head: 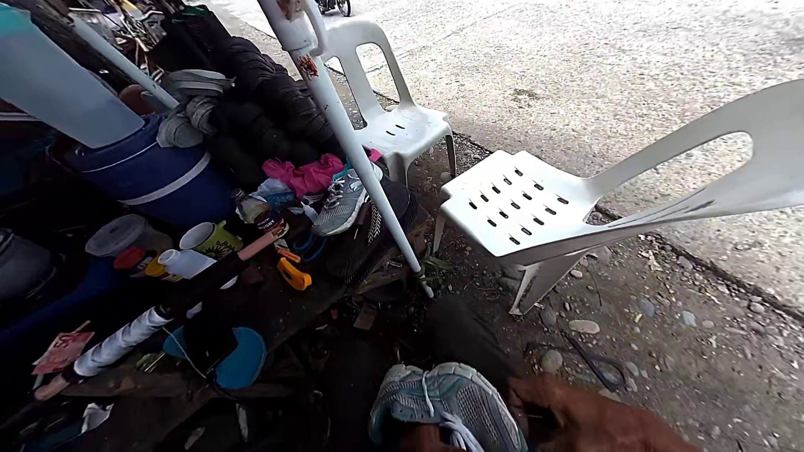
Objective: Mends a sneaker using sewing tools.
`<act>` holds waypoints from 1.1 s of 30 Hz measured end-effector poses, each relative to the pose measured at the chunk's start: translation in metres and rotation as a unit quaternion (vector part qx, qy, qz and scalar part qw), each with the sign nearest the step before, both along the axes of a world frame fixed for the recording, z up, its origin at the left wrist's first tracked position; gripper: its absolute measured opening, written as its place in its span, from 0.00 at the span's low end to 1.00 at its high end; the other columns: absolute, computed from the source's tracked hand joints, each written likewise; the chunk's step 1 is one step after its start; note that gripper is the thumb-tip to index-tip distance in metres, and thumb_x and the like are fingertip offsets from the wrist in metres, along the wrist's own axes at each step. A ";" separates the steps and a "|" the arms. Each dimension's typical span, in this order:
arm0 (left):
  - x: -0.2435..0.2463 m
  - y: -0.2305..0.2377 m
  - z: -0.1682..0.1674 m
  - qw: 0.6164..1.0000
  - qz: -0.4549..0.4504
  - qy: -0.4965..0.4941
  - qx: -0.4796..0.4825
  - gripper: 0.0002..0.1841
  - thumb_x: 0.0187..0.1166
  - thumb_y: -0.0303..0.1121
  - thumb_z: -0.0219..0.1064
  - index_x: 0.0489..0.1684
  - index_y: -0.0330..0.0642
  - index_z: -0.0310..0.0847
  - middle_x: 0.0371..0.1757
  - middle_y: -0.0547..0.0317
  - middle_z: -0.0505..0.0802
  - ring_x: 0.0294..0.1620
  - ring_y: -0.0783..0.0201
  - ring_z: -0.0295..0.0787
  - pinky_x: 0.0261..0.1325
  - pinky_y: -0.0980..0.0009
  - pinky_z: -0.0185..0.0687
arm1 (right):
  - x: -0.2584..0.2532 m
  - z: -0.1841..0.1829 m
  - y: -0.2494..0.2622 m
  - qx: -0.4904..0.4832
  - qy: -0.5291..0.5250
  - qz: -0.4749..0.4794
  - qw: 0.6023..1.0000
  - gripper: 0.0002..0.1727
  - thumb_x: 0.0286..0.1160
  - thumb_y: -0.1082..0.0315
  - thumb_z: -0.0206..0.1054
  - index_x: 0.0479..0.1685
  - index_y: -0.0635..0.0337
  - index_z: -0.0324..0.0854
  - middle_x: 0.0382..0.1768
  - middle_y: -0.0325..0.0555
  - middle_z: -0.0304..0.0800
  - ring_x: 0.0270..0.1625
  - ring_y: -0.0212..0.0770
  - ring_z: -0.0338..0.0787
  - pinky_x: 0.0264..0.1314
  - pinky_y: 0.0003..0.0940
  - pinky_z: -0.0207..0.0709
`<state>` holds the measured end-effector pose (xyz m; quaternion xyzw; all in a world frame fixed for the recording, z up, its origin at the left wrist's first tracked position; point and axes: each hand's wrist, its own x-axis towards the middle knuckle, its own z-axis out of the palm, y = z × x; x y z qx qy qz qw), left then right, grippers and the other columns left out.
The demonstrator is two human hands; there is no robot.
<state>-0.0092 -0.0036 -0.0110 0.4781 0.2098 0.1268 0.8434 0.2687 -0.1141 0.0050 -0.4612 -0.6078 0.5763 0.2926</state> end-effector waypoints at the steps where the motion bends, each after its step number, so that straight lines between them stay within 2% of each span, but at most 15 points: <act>1: 0.004 -0.002 0.003 0.999 0.002 -0.023 -0.024 0.16 0.59 0.47 0.85 0.46 0.62 0.94 0.44 0.77 0.98 0.45 0.81 0.93 0.55 0.78 0.88 | -0.003 0.001 0.000 0.012 -0.011 -0.006 1.000 0.25 0.64 0.48 0.82 0.42 0.59 0.79 0.31 0.41 0.80 0.32 0.33 0.78 0.35 0.34 0.72; 7: 0.012 0.008 0.008 0.996 0.075 -0.031 0.033 0.18 0.56 0.35 0.87 0.46 0.57 0.94 0.44 0.72 0.98 0.47 0.78 0.94 0.57 0.75 0.90 | -0.025 0.026 0.018 0.087 -0.146 -0.039 0.985 0.24 0.70 0.45 0.77 0.44 0.55 0.76 0.27 0.39 0.79 0.29 0.38 0.81 0.30 0.40 0.75; 10: 0.021 0.015 -0.007 0.991 0.121 -0.019 0.053 0.19 0.54 0.31 0.87 0.47 0.53 0.93 0.45 0.69 0.98 0.48 0.75 0.94 0.59 0.72 0.90 | -0.026 0.024 0.018 0.109 -0.186 -0.071 0.974 0.25 0.72 0.45 0.75 0.54 0.55 0.80 0.36 0.43 0.86 0.34 0.42 0.87 0.36 0.46 0.81; 12: 0.021 0.017 -0.012 0.989 0.139 -0.024 0.048 0.21 0.53 0.32 0.87 0.49 0.54 0.92 0.47 0.70 0.98 0.49 0.76 0.94 0.59 0.73 0.90 | -0.015 0.024 0.008 0.127 -0.120 -0.123 0.977 0.27 0.76 0.48 0.73 0.68 0.55 0.81 0.47 0.39 0.89 0.36 0.31 0.84 0.39 0.31 0.81; 13: 0.020 0.019 -0.013 0.989 0.135 -0.035 0.042 0.22 0.54 0.32 0.87 0.51 0.54 0.92 0.48 0.70 0.97 0.51 0.76 0.93 0.60 0.74 0.89 | -0.006 0.024 0.001 0.127 -0.047 -0.161 0.978 0.26 0.77 0.52 0.74 0.69 0.56 0.82 0.50 0.37 0.90 0.34 0.24 0.79 0.35 0.22 0.76; 14: 0.018 0.021 -0.014 0.990 0.128 -0.045 0.036 0.22 0.55 0.33 0.87 0.52 0.54 0.92 0.49 0.70 0.97 0.52 0.76 0.93 0.61 0.74 0.89 | 0.005 0.023 -0.009 0.111 0.023 -0.208 0.972 0.23 0.78 0.55 0.74 0.67 0.55 0.83 0.49 0.35 0.90 0.31 0.20 0.77 0.30 0.15 0.72; 16: 0.015 0.021 -0.013 0.990 0.124 -0.054 0.026 0.23 0.56 0.32 0.87 0.53 0.53 0.92 0.50 0.69 0.98 0.53 0.76 0.93 0.61 0.75 0.89 | 0.027 0.013 -0.031 0.046 0.066 -0.315 0.946 0.17 0.75 0.57 0.74 0.61 0.48 0.83 0.38 0.32 0.89 0.26 0.22 0.80 0.25 0.16 0.72; 17: 0.014 0.021 -0.013 0.990 0.126 -0.055 0.028 0.23 0.56 0.32 0.87 0.54 0.54 0.92 0.50 0.70 0.98 0.53 0.77 0.93 0.62 0.75 0.88 | 0.038 0.004 -0.042 -0.003 0.032 -0.355 0.934 0.18 0.73 0.59 0.72 0.61 0.45 0.81 0.40 0.36 0.90 0.30 0.27 0.85 0.27 0.21 0.79; 19: 0.014 0.022 -0.010 0.990 0.126 -0.056 0.038 0.23 0.56 0.32 0.86 0.54 0.54 0.92 0.51 0.70 0.97 0.54 0.77 0.93 0.62 0.76 0.88 | 0.052 -0.018 -0.060 -0.087 -0.041 -0.369 0.924 0.27 0.71 0.63 0.63 0.75 0.49 0.74 0.61 0.41 0.89 0.50 0.34 0.92 0.46 0.31 0.89; 20: 0.014 0.022 -0.009 0.990 0.125 -0.056 0.040 0.23 0.57 0.32 0.86 0.55 0.54 0.92 0.51 0.71 0.97 0.54 0.78 0.93 0.62 0.77 0.87 | 0.052 -0.026 -0.067 -0.101 -0.054 -0.361 0.926 0.30 0.75 0.63 0.60 0.81 0.52 0.71 0.63 0.42 0.89 0.53 0.33 0.93 0.48 0.31 0.88; 22: 0.013 0.021 -0.007 0.990 0.126 -0.056 0.036 0.22 0.58 0.32 0.85 0.56 0.54 0.91 0.51 0.71 0.97 0.54 0.78 0.93 0.63 0.77 0.87 | 0.039 -0.026 -0.073 -0.074 -0.022 -0.348 0.935 0.30 0.83 0.59 0.62 0.85 0.55 0.70 0.59 0.41 0.92 0.48 0.31 0.93 0.46 0.27 0.88; 23: 0.013 0.021 -0.006 0.990 0.124 -0.058 0.032 0.22 0.60 0.32 0.84 0.56 0.54 0.91 0.52 0.70 0.97 0.54 0.78 0.93 0.63 0.78 0.87 | 0.030 -0.021 -0.071 -0.047 0.020 -0.338 0.940 0.30 0.84 0.59 0.65 0.84 0.58 0.71 0.58 0.41 0.93 0.50 0.33 0.94 0.52 0.28 0.90; 25: 0.011 0.021 -0.006 0.990 0.122 -0.064 0.020 0.21 0.61 0.31 0.83 0.56 0.52 0.91 0.52 0.69 0.97 0.54 0.77 0.93 0.62 0.77 0.87 | 0.009 -0.012 -0.058 0.010 0.093 -0.307 0.947 0.28 0.84 0.58 0.68 0.80 0.61 0.76 0.57 0.40 0.94 0.51 0.31 0.94 0.56 0.27 0.90; 28: 0.009 0.019 -0.006 0.991 0.117 -0.062 0.006 0.21 0.63 0.32 0.82 0.57 0.52 0.91 0.53 0.68 0.97 0.54 0.77 0.93 0.63 0.77 0.87 | -0.019 -0.006 -0.033 0.075 0.144 -0.245 0.956 0.21 0.89 0.60 0.62 0.72 0.62 0.83 0.55 0.42 0.94 0.55 0.28 0.90 0.61 0.24 0.85; 33: 0.007 0.019 -0.006 0.992 0.101 -0.071 0.012 0.20 0.66 0.32 0.81 0.59 0.53 0.90 0.55 0.69 0.97 0.57 0.78 0.92 0.65 0.77 0.85 | -0.041 -0.007 -0.008 0.077 0.168 -0.213 0.959 0.18 0.90 0.62 0.59 0.65 0.60 0.88 0.51 0.42 0.93 0.51 0.24 0.88 0.56 0.20 0.81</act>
